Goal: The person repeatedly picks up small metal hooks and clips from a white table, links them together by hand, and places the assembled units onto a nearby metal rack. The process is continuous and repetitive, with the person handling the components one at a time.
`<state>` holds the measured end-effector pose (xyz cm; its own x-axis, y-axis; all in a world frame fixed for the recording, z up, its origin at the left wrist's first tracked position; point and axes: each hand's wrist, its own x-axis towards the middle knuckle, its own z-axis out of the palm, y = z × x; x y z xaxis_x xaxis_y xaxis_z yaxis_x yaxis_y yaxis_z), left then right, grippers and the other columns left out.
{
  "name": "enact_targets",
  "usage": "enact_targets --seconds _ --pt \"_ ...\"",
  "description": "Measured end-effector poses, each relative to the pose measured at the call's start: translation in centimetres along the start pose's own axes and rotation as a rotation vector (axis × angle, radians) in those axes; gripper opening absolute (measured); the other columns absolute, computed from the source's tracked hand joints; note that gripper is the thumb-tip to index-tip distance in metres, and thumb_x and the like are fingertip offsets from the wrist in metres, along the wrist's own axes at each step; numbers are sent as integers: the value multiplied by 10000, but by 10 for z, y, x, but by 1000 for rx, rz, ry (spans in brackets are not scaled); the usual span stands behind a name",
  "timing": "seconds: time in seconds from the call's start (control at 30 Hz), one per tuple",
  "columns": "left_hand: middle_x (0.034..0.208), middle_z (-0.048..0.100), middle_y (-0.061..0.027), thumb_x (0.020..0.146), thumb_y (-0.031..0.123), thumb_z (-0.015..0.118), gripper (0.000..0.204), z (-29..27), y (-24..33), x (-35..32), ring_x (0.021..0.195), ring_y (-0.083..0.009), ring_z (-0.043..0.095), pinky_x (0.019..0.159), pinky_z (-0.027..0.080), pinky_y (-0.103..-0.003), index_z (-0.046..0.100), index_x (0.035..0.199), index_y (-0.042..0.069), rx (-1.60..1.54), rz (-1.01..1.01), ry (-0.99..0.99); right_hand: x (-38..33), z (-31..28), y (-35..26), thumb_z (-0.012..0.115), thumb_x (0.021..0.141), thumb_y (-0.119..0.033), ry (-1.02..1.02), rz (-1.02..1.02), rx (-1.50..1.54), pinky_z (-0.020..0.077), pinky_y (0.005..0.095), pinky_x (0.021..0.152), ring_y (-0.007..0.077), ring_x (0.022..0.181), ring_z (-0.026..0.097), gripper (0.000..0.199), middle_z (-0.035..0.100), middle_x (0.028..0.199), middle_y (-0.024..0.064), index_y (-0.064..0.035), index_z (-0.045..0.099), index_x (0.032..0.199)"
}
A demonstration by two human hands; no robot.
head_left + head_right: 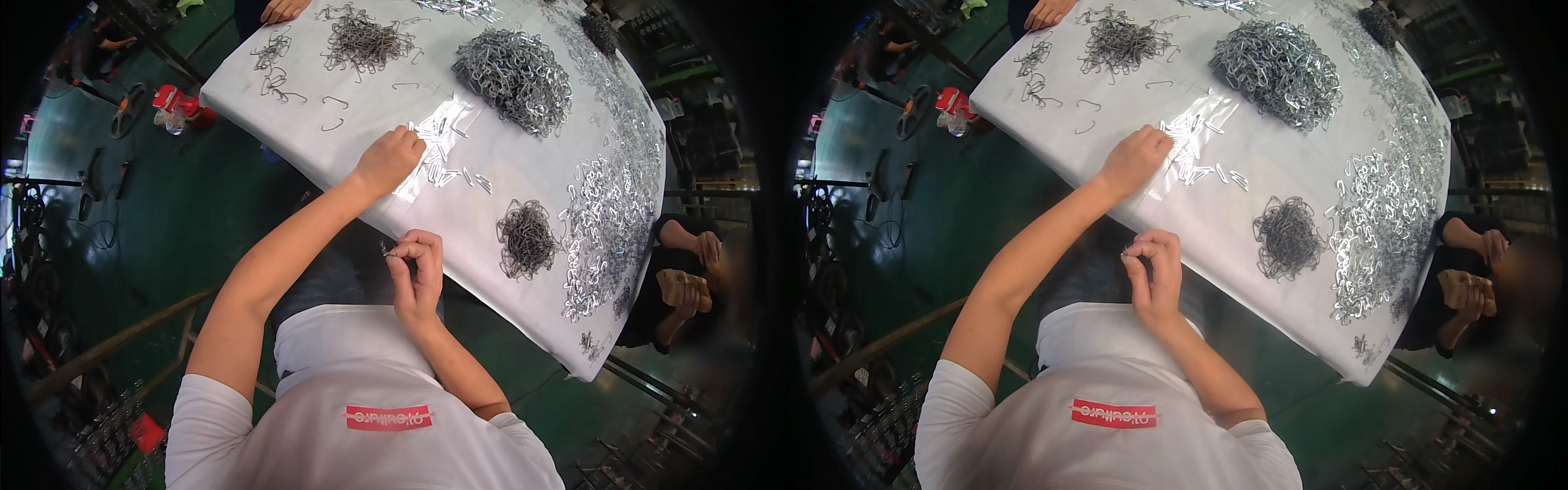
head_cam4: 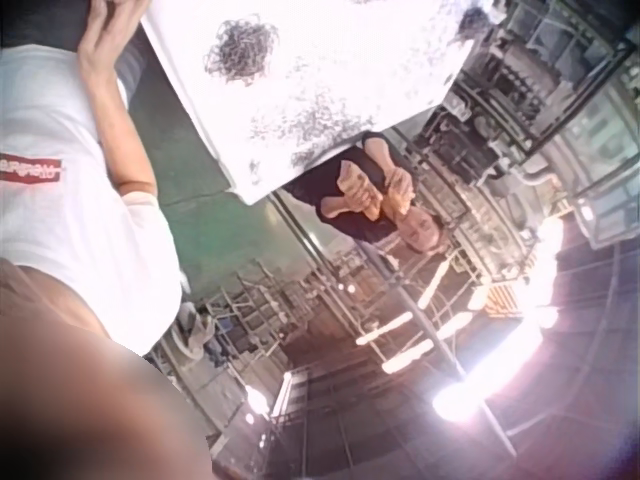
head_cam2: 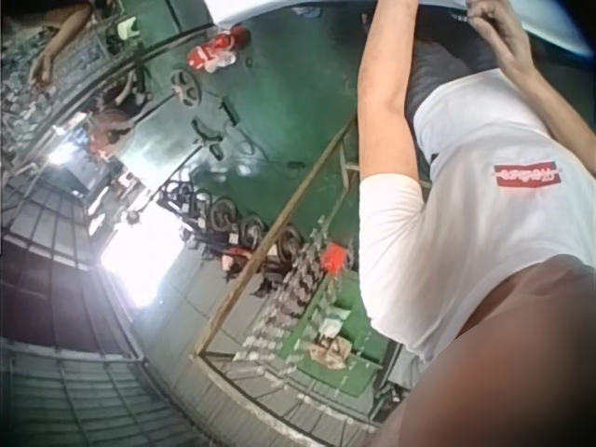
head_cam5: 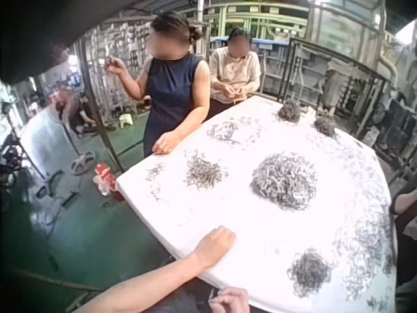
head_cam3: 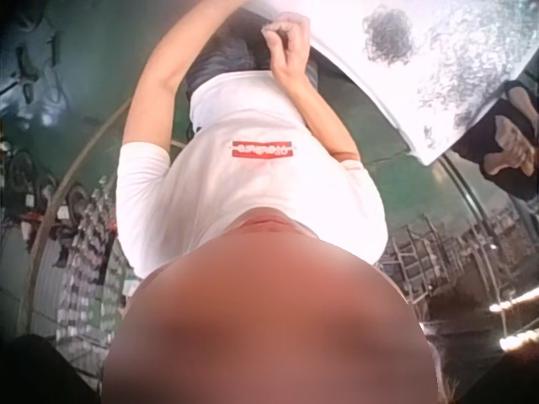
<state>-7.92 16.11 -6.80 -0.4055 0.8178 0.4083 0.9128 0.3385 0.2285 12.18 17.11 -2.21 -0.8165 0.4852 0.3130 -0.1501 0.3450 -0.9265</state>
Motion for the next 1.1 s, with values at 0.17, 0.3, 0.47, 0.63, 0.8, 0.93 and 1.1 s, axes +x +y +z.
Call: enact_targets --seconds 0.17,0.3,0.47,0.63,0.8,0.93,1.1 --pt "929 718 -83 880 43 629 175 -50 19 -29 846 -138 676 765 512 -251 644 1028 -50 -833 -653 70 1 1 2 639 858 -33 -7 52 28 457 317 773 242 890 550 92 519 1010 126 -26 574 923" --pt "866 712 -49 848 54 678 144 -97 47 -70 788 -74 651 705 509 -222 684 972 -18 -1129 -812 142 3 4 1 644 859 -45 -16 68 30 458 318 781 244 892 555 90 524 1009 129 -23 580 919" --pt "868 706 -37 840 44 691 151 -124 71 -97 781 -63 630 700 501 -213 685 974 -26 -1209 -857 191 9 10 -2 658 852 -53 -46 1 1 460 316 769 241 875 556 99 531 995 122 -23 585 912" --pt "861 703 -51 811 33 708 143 -126 76 -106 717 -70 597 668 487 -216 703 951 7 -1026 -756 266 12 17 -6 640 879 -74 -57 0 3 434 290 775 201 878 513 92 532 987 103 -27 571 917" --pt "902 702 -56 794 14 709 145 -120 70 -109 720 -83 589 645 480 -221 705 939 12 -1016 -723 334 12 20 -5 658 855 -58 -80 -30 -50 455 309 763 231 871 547 98 535 990 117 -23 587 913" --pt "935 699 -68 795 6 704 143 -118 66 -113 725 -100 597 645 484 -226 702 938 14 -1002 -680 342 13 24 -1 670 839 -46 -96 3 -73 467 320 761 247 873 564 101 535 996 123 -22 598 905" --pt "961 693 -85 792 -14 700 136 -118 61 -120 731 -118 604 642 485 -233 699 925 13 -946 -638 351 15 21 2 694 821 -64 -178 1 -95 465 321 754 246 873 566 208 535 1010 128 -26 584 994"
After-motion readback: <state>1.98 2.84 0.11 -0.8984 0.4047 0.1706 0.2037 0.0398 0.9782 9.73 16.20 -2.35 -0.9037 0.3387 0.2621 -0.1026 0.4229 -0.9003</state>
